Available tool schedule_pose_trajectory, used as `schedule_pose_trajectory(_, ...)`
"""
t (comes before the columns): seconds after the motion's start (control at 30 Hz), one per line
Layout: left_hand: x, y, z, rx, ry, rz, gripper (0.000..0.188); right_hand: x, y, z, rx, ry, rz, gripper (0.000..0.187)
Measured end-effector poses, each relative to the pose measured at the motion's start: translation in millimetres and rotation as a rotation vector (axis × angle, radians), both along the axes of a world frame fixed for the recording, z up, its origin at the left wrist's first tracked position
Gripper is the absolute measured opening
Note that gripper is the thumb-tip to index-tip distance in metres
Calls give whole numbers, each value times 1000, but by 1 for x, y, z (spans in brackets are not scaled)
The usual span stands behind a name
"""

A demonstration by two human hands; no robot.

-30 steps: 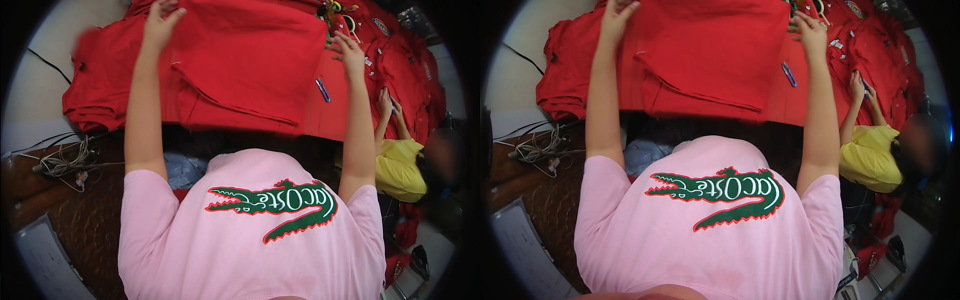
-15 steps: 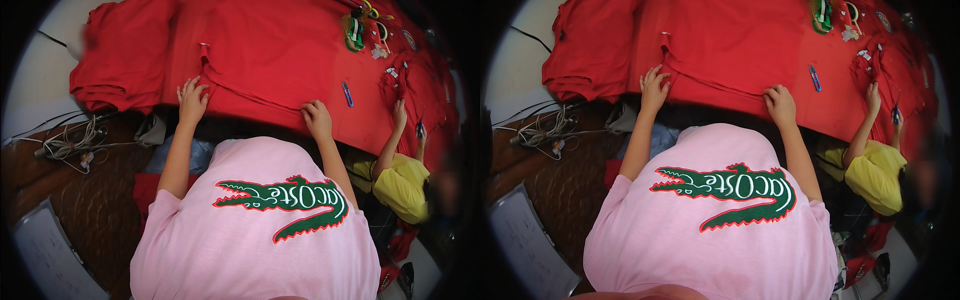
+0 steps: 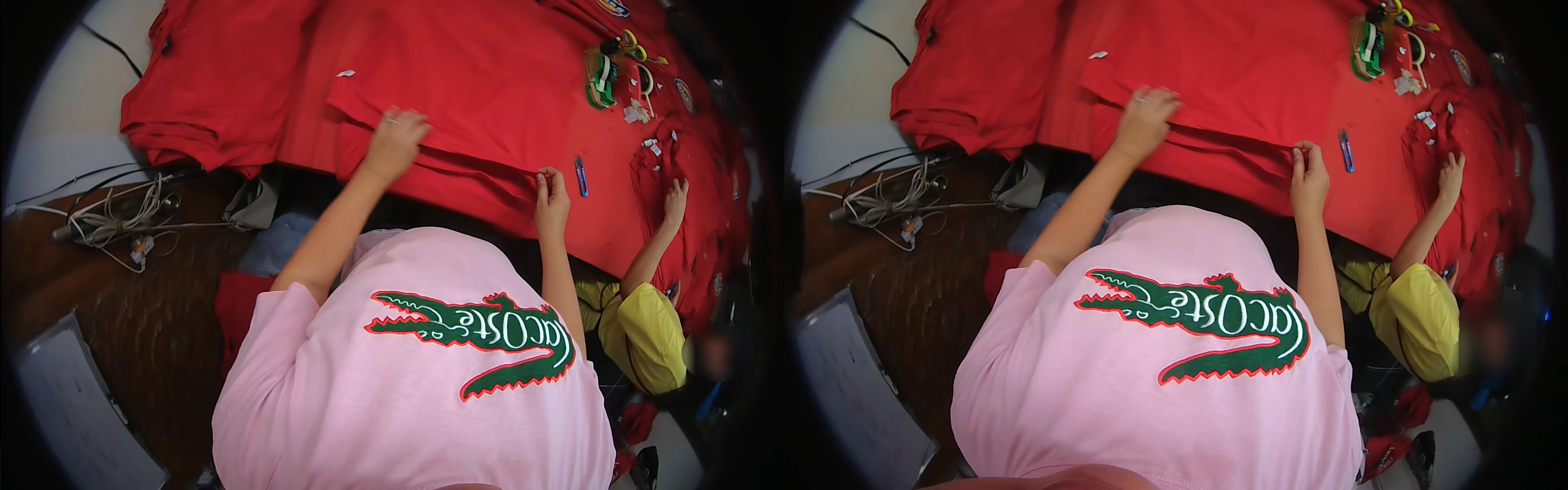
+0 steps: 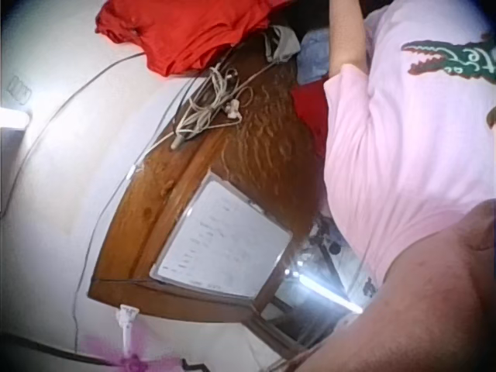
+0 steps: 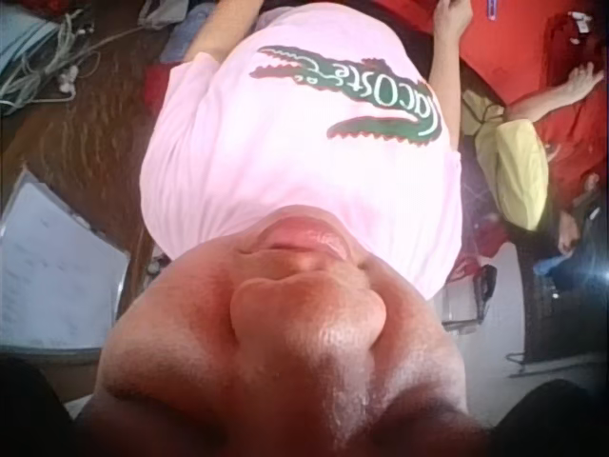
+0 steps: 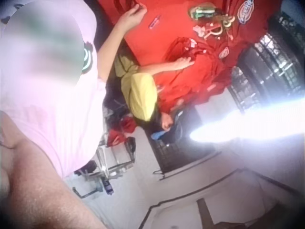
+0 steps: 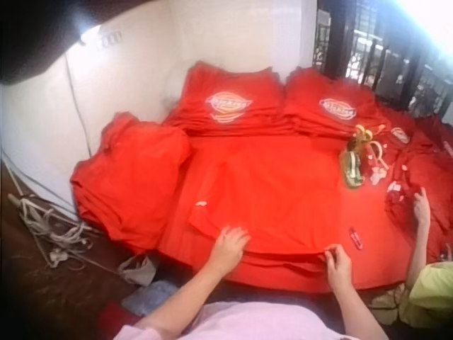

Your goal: The person processes a stack of red t-shirts by using a small tool to remove tags or threads, then folds each shirt and adds it to another stack on a table.

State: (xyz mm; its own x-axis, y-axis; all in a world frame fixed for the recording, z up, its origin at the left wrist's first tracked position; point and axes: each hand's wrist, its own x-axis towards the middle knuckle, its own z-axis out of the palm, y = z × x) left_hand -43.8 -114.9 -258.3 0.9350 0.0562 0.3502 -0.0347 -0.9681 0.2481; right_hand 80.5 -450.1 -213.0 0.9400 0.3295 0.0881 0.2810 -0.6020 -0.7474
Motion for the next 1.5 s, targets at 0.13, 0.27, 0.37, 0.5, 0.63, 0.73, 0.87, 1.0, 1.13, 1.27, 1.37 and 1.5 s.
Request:
schedule_pose_trajectory(0.13,-22,124,11,150,-25,366,44,13,-23,10,-199,-254,110,15)
schedule_pose_trajectory(0.27,-48,174,24,-71,26,435,34,-2,-51,2,-419,-248,267,23)
schedule_pose_trajectory(0.37,-60,160,36,-113,43,512,28,-19,-64,-12,-336,-102,163,30)
schedule_pose_trajectory(0.5,-71,149,29,-429,82,669,24,-6,-63,-21,-98,73,44,31)
schedule_pose_trajectory(0.63,-65,179,15,-1382,253,653,12,44,-64,-35,370,340,-111,19)
schedule_pose_trajectory(0.73,-38,199,27,-1799,195,536,9,85,-41,-24,562,400,-275,14)
schedule_pose_trajectory(0.87,19,195,47,-1887,-50,416,8,123,-21,-33,708,361,-362,17)
schedule_pose_trajectory(1.0,40,193,37,-1544,-256,529,8,130,-18,-38,624,216,-490,22)
schedule_pose_trajectory(1.13,51,189,22,-1377,-358,370,9,123,-12,-39,524,27,-426,21)
schedule_pose_trajectory(1.27,62,165,12,-1169,-271,294,8,113,37,-5,97,-165,-200,23)
schedule_pose_trajectory(1.37,77,133,21,-925,-147,205,12,119,70,-2,-99,-290,7,32)
schedule_pose_trajectory(1.5,88,111,31,-505,-49,84,18,122,110,-1,-325,-409,128,38)
